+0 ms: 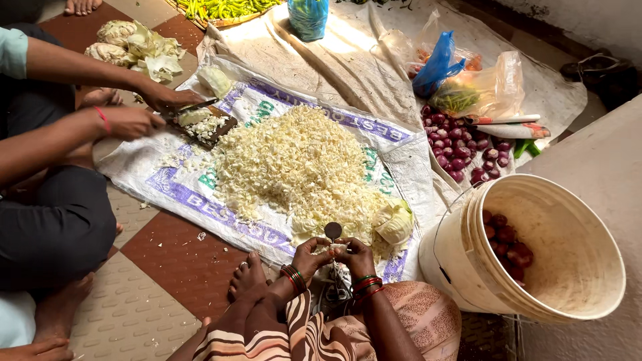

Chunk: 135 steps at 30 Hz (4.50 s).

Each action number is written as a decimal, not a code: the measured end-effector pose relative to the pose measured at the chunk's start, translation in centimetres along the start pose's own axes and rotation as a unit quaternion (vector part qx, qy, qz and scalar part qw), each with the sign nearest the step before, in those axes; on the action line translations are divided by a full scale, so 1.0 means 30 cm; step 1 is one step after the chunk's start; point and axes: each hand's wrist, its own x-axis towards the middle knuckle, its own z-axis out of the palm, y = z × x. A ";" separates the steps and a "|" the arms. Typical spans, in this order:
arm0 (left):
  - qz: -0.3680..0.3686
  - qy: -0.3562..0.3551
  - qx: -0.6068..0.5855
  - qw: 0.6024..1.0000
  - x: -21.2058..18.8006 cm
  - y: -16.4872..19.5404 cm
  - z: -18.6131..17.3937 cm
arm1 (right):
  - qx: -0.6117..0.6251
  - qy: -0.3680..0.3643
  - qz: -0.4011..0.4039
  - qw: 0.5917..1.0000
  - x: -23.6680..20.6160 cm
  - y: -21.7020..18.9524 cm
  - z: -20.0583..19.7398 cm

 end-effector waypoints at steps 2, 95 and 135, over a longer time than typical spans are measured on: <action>0.001 0.007 0.008 1.000 0.004 -0.002 0.003 | -0.002 0.026 0.026 0.999 0.009 -0.003 0.010; -0.035 0.010 -0.028 0.999 0.025 0.016 -0.005 | -0.013 0.052 -0.028 0.998 0.004 0.036 0.019; 0.019 0.023 -0.027 0.999 0.009 0.019 -0.009 | -0.009 0.004 -0.015 1.000 0.043 0.042 -0.022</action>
